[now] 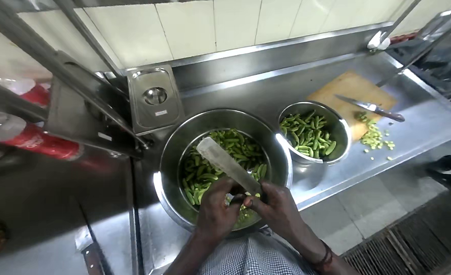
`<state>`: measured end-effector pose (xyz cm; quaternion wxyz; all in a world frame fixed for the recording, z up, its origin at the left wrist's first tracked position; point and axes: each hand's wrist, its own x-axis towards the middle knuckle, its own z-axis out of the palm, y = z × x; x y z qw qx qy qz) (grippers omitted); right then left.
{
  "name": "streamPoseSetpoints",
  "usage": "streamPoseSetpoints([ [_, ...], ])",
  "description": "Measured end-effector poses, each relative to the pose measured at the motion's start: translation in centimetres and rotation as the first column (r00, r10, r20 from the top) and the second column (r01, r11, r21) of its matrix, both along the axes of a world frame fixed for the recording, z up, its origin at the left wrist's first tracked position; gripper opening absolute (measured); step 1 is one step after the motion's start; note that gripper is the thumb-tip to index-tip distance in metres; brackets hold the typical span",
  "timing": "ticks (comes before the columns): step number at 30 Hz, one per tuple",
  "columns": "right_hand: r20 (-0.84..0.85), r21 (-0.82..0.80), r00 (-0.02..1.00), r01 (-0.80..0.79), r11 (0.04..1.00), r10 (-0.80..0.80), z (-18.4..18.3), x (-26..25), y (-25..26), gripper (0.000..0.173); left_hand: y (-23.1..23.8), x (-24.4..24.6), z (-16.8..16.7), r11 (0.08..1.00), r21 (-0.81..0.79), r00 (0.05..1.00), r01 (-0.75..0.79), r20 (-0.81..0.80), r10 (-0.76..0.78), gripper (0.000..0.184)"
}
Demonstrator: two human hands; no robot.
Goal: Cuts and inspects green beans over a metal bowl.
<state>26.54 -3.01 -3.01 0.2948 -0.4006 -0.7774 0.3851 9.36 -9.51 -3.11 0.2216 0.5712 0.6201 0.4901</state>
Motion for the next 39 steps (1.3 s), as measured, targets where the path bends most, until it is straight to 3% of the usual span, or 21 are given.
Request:
streamPoseSetpoints([
  [2,0.002,0.04,1.0,-0.004,0.999,0.004,0.1,0.3,0.2,0.047,0.1,-0.1,0.0,0.997,-0.071,0.988,-0.006,0.151,0.017,0.023],
  [3,0.005,0.055,1.0,0.001,0.998,-0.002,0.0,0.3,0.3,0.048,0.2,-0.2,0.3,0.993,-0.116,0.946,0.014,0.324,0.024,0.026],
  [5,0.018,0.076,0.999,0.026,0.997,-0.027,-0.1,0.4,0.4,0.043,0.4,-0.5,1.0,0.984,-0.155,0.709,0.083,0.704,0.051,0.031],
  [7,0.067,0.058,0.997,0.037,0.998,-0.041,-0.1,0.4,0.4,0.029,0.5,-1.0,1.1,0.981,-0.151,0.448,0.123,0.89,0.081,0.024],
  [10,0.087,-0.003,0.996,0.023,1.0,-0.023,-0.2,0.4,0.2,0.036,0.4,-1.2,1.1,0.973,-0.196,0.261,0.119,0.952,0.16,0.014],
  [15,-0.009,0.024,1.0,-0.002,1.0,0.002,-0.2,-0.4,-0.4,0.035,0.5,-0.1,0.9,0.935,-0.308,0.102,0.174,0.95,0.294,0.013],
  [21,-0.057,0.085,0.998,0.001,0.996,0.003,-0.3,-0.6,-0.5,0.034,0.2,1.1,1.0,0.929,-0.266,-0.02,0.256,0.96,0.28,0.013],
  [27,-0.029,0.105,1.0,-0.001,0.994,0.004,-0.6,-0.3,-0.5,0.04,0.7,0.9,1.3,0.932,-0.326,0.036,0.16,0.945,0.324,0.014],
  [31,0.063,0.1,0.998,0.007,0.995,-0.013,-0.1,1.1,-0.2,0.044,1.4,-1.4,0.8,0.945,-0.31,0.249,0.106,0.928,0.276,0.022],
  [32,0.066,0.1,0.997,0.023,0.995,-0.029,-0.1,1.5,-0.1,0.044,1.5,-2.0,0.5,0.944,-0.31,0.36,0.11,0.898,0.253,0.024],
  [34,0.088,0.103,0.993,0.069,0.992,-0.078,-0.4,2.1,0.3,0.036,2.0,-2.9,-1.0,0.928,-0.36,0.738,0.099,0.652,0.174,0.023],
  [35,0.104,0.094,0.989,0.091,0.991,-0.101,-0.6,2.3,0.6,0.034,2.3,-3.4,-1.7,0.907,-0.408,0.911,0.105,0.406,0.077,0.019],
  [36,0.113,0.087,0.986,0.115,0.989,-0.125,-0.9,2.5,0.9,0.037,2.7,-3.7,-2.4,0.861,-0.493,0.989,0.124,0.133,-0.066,0.015],
  [37,0.113,0.079,0.983,0.133,0.988,-0.142,-1.1,2.6,1.1,0.041,3.0,-3.8,-2.9,0.778,-0.614,0.967,0.131,-0.095,-0.238,0.015],
  [39,0.11,0.072,0.979,0.166,0.984,-0.173,-1.3,3.0,1.3,0.046,3.6,-3.0,-3.6,0.542,-0.839,0.774,0.055,-0.307,-0.553,0.023],
])
